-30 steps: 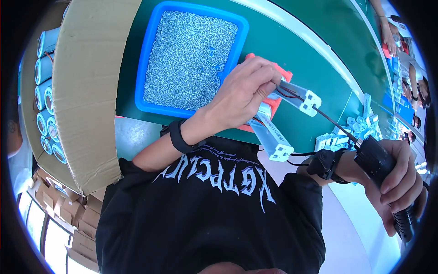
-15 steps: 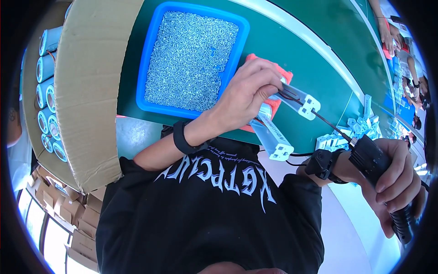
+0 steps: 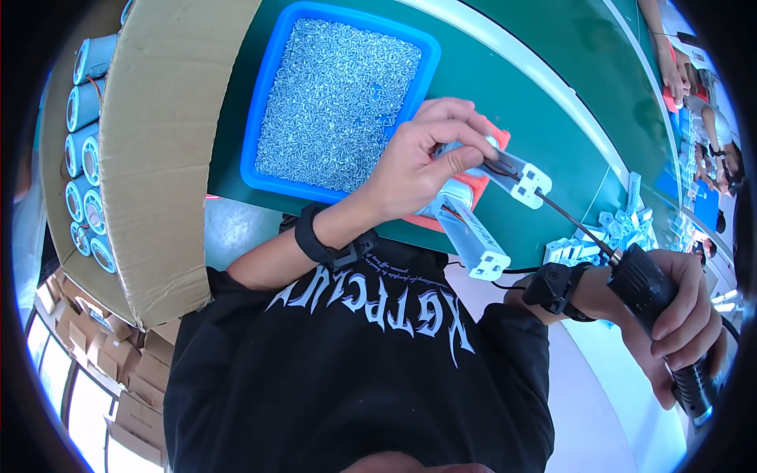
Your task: Assemble small plastic and electronic components using an electric screwdriver.
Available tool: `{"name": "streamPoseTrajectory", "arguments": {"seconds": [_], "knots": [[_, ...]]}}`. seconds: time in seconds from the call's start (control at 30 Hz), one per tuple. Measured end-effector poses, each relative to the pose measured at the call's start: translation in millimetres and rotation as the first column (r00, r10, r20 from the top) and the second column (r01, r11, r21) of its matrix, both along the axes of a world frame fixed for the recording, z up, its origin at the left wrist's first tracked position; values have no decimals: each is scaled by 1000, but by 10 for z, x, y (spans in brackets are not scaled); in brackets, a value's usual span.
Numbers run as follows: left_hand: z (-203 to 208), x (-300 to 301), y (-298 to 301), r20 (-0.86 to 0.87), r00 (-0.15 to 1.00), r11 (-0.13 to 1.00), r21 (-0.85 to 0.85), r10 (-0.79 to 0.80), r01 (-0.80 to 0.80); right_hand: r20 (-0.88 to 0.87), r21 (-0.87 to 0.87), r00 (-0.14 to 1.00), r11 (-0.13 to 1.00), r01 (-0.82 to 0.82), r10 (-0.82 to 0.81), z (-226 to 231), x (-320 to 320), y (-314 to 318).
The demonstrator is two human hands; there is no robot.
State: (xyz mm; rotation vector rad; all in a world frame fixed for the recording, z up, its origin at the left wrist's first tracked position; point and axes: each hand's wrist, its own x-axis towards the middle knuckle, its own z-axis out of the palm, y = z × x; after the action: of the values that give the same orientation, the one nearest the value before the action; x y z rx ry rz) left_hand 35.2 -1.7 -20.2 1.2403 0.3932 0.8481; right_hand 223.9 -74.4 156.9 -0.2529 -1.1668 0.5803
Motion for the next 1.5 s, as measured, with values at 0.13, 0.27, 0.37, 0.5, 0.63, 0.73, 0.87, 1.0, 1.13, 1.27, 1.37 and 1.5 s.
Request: {"name": "streamPoseTrajectory", "arguments": {"seconds": [0.13,0.27,0.37,0.5,0.63,0.73,0.87,1.0,1.13,1.27,1.37,1.5], "knots": [[265,-139,189,-6,970,853,478,242,-210,139,-41,990,999,-14,19,-13,-12,13],[332,-449,301,-498,776,789,614,387,1,334,-196,941,980,19,49,-61,-152,63],[216,-645,317,-782,543,782,531,306,325,319,-174,943,984,-43,98,-127,-135,139],[191,-637,310,-830,490,777,485,266,401,295,-170,947,982,-79,127,-170,-130,172],[210,-653,408,-770,566,788,531,294,312,300,-191,949,981,-46,103,-157,-133,190],[263,-599,458,-709,657,852,486,255,194,299,-201,950,979,-27,87,-156,-156,251],[333,-413,420,-553,793,876,479,256,51,283,-211,955,977,-24,85,-166,-191,308],[324,-144,335,-348,911,874,486,221,-27,297,-222,950,975,-30,97,-170,-169,309],[301,-61,264,-276,946,917,396,172,-52,357,-214,916,970,-112,184,-193,-37,328],[180,-3,176,-280,949,959,275,145,-66,362,-211,902,963,-167,236,-255,39,313],[140,-1,179,-299,945,968,246,129,-54,253,-172,955,978,-114,156,-298,31,280],[95,-20,164,-280,954,975,217,105,-43,249,-149,967,989,-19,56,-228,48,203]]}}
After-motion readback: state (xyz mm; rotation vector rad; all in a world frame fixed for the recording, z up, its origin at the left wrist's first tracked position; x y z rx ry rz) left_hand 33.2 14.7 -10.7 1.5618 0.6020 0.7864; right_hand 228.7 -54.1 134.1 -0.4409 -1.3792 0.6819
